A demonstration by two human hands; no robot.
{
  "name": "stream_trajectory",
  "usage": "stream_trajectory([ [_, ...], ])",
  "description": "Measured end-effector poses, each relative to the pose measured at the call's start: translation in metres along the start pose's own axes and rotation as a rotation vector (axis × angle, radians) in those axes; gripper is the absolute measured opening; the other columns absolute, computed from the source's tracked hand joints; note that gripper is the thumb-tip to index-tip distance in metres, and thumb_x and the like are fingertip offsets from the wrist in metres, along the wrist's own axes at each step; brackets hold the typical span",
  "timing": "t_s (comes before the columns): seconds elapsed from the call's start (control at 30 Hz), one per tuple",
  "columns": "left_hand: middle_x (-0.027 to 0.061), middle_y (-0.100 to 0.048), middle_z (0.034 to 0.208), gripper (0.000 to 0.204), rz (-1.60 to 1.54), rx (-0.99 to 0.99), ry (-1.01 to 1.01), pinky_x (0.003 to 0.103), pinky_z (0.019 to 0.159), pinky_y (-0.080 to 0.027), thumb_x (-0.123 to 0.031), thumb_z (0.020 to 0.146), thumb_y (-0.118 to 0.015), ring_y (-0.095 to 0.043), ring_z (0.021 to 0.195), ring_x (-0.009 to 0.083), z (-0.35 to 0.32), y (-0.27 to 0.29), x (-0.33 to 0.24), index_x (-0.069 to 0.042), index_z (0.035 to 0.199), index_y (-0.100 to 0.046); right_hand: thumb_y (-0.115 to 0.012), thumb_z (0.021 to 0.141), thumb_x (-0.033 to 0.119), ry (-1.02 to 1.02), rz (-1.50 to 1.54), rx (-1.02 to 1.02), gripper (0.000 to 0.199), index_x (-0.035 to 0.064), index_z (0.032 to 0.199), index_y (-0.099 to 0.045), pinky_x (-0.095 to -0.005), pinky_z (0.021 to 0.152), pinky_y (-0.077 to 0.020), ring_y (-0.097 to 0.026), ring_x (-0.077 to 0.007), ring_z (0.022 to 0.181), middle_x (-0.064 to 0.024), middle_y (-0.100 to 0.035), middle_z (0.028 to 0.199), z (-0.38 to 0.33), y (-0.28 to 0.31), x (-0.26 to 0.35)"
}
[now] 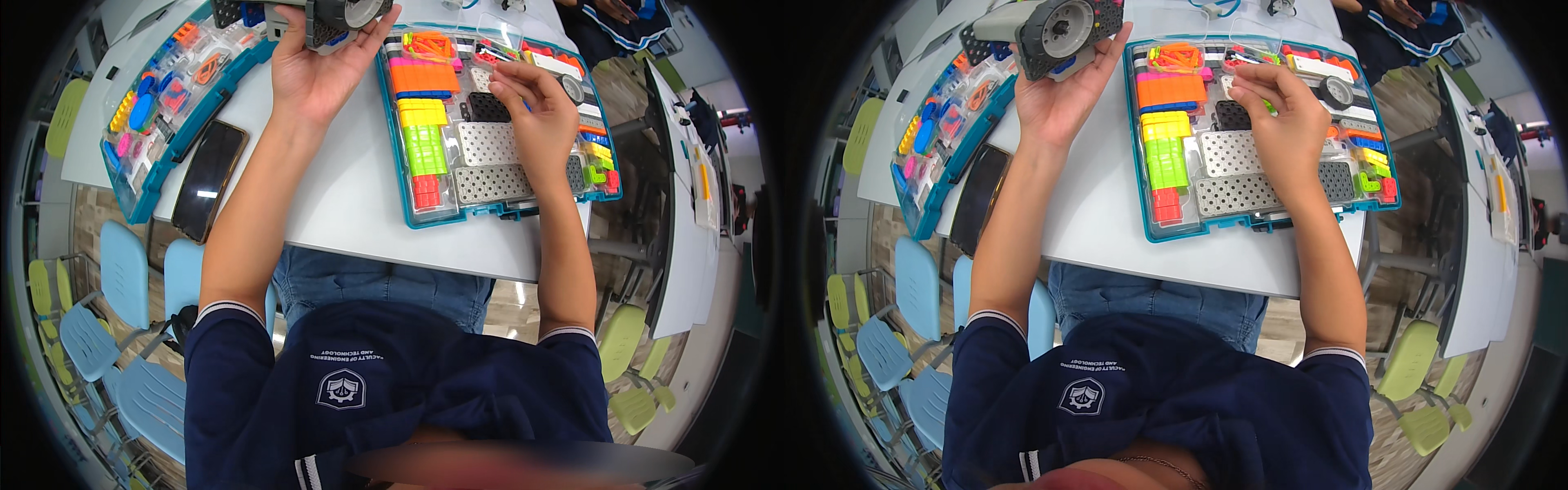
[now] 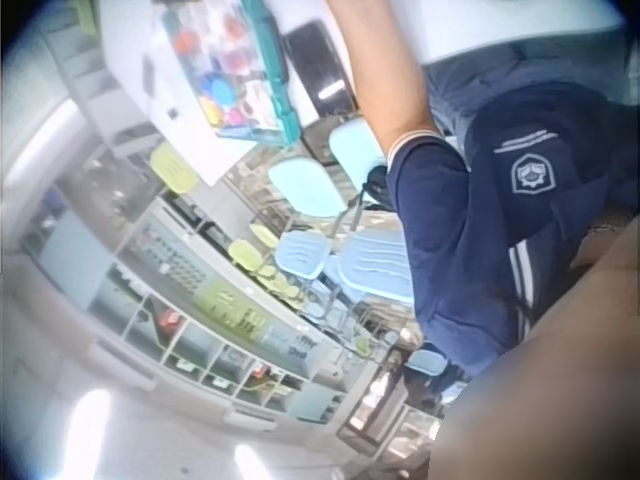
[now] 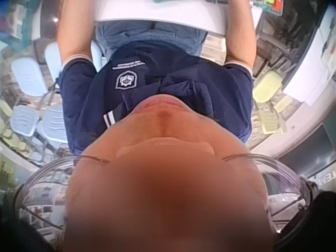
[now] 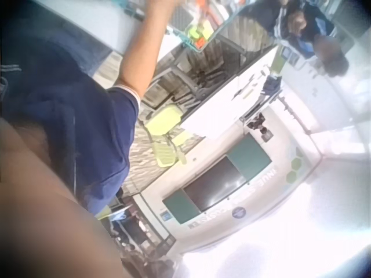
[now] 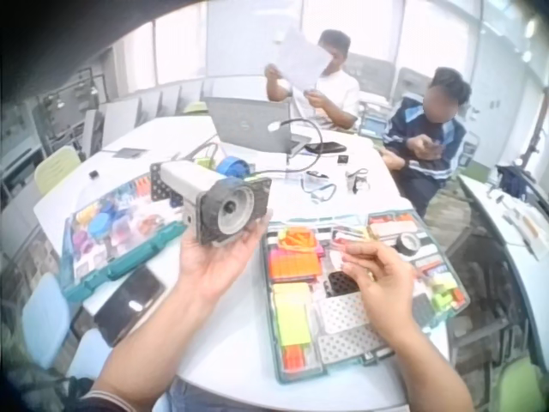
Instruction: The person assembles a small electronics kit by connecting wires to a breadboard and attaching a motor. They then attach a small orange wheel to the motor shaft and test the assembly.
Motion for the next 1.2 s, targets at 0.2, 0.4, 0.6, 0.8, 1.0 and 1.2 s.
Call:
stream_trajectory([
  [0.2,0.0207,-0.056,0.134,0.054,-0.024,-0.022,0.046,0.051,0.113,-0.042,-0.020,0.090,-0.070,-0.051,0.128,0.0354,-0.008,-0.003,0.014,0.000,0.137,-0.051,-0.071,0.087,-0.005,0.119,-0.056,-0.045,0.014,-0.0006,0.100,-0.074,-0.0252,0.082,-0.0556,-0.074,-0.0129,0.091,-0.0076,-0.077,0.097,0.000,0.006,0.010],
  [0.4,0.0155,-0.054,0.137,0.059,0.027,0.157,0.156,0.050,0.121,-0.032,-0.032,0.089,-0.075,-0.046,0.132,0.0312,-0.004,-0.014,0.023,-0.006,0.137,-0.053,-0.070,0.089,-0.007,0.141,-0.104,-0.006,0.015,-0.0042,0.104,-0.070,-0.0261,0.089,-0.0545,-0.070,-0.0141,0.095,-0.0098,-0.074,0.103,0.000,0.008,0.017],
  [0.6,0.0120,-0.059,0.133,0.056,0.046,0.080,0.133,0.048,0.119,-0.037,-0.029,0.086,-0.078,-0.052,0.124,0.0269,0.005,0.013,0.017,-0.007,0.134,-0.057,-0.073,0.082,-0.007,0.329,-0.039,-0.018,0.015,0.0006,0.095,-0.074,-0.0265,0.078,-0.0563,-0.074,-0.0136,0.083,-0.0067,-0.077,0.088,0.016,-0.003,0.065],
  [0.8,0.0114,-0.059,0.132,0.051,0.065,0.038,0.151,0.047,0.118,-0.038,-0.030,0.090,-0.072,-0.053,0.123,0.0260,0.005,0.020,0.019,-0.008,0.134,-0.057,-0.077,0.083,0.001,0.661,-0.081,-0.044,0.012,-0.0009,0.094,-0.074,-0.0270,0.073,-0.0542,-0.070,-0.0167,0.080,-0.0096,-0.073,0.086,0.027,-0.034,0.142],
  [1.0,0.0095,-0.059,0.133,0.056,-0.008,0.100,0.169,0.044,0.118,-0.039,-0.037,0.088,-0.071,-0.051,0.129,0.0236,-0.002,0.002,0.026,-0.008,0.133,-0.057,-0.077,0.079,0.002,0.869,-0.186,-0.070,0.014,0.0003,0.091,-0.071,-0.0367,0.082,-0.0531,-0.068,-0.0295,0.092,-0.0151,-0.070,0.100,0.014,-0.065,0.170],
  [1.2,0.0070,-0.061,0.133,0.068,0.125,0.063,0.119,0.043,0.117,-0.040,-0.049,0.080,-0.077,-0.052,0.129,0.0225,-0.009,-0.002,0.031,-0.009,0.132,-0.058,-0.077,0.080,0.004,0.672,-0.246,-0.008,0.021,-0.0009,0.098,-0.068,-0.0347,0.074,-0.0547,-0.067,-0.0273,0.084,-0.0160,-0.065,0.109,0.015,-0.075,0.150],
])
Point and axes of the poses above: each hand's wrist, its own z-axis towards the middle knuckle, its own y-axis out of the back of the hand, x = y × z, the point moved 10 cm from there along z, towards the middle knuckle
